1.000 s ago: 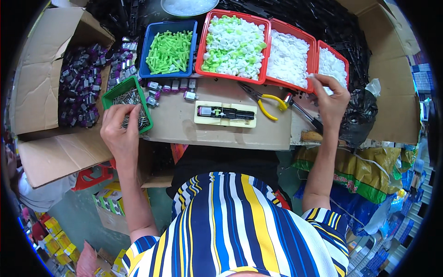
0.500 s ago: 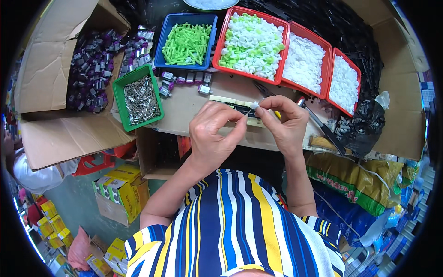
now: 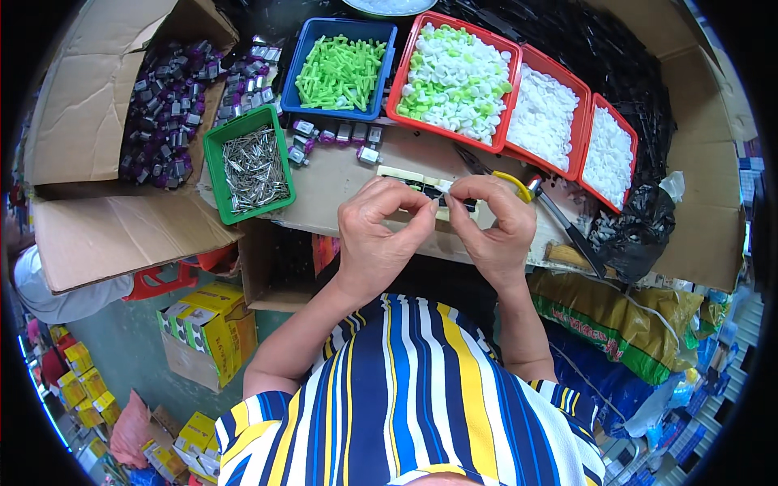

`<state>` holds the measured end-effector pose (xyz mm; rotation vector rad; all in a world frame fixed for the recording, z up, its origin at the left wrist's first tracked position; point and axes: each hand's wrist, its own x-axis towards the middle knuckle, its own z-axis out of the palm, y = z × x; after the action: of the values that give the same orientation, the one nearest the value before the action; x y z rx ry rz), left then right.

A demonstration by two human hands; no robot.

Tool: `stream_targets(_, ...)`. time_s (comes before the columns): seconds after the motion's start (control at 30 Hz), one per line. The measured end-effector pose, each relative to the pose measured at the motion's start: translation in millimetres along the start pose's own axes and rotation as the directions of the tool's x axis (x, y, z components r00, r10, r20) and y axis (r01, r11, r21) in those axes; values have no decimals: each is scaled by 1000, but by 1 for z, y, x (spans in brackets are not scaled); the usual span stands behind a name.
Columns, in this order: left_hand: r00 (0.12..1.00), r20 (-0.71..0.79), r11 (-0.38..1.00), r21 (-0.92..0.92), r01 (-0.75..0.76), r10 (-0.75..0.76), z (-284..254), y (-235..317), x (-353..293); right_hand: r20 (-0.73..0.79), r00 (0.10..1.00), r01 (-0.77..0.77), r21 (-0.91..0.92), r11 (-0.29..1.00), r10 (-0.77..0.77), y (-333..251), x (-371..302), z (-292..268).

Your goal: Assembling small plastic and metal components at a workbench.

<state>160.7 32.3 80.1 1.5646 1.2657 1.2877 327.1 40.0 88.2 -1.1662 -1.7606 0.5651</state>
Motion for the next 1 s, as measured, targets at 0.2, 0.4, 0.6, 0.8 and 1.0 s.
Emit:
stream_targets(0.2, 998, -46, 999, -18, -31, 30, 4, 0, -3, -17, 984, -173, 150, 974, 177, -1, -4, 0)
stream_targets(0.4, 995, -87, 998, 1, -56, 55, 8, -1, -3, 60, 902, -411, 416, 811, 427, 1, -8, 1)
stream_targets(0.6, 995, -97, 999, -17, -41, 39, 7, -2, -4, 31, 929, -352, 380, 855, 369, 2, -11, 5)
stream_targets(0.8, 997, -74, 999, -23, -26, 24, 4, -4, -6, -4, 958, -278, 235, 931, 287, -2, -12, 9)
stream_targets(1.0, 997, -71, 999, -37, -11, 9, 3, -8, -7, -66, 998, -17, -8, 1000, 17, 2, -10, 13)
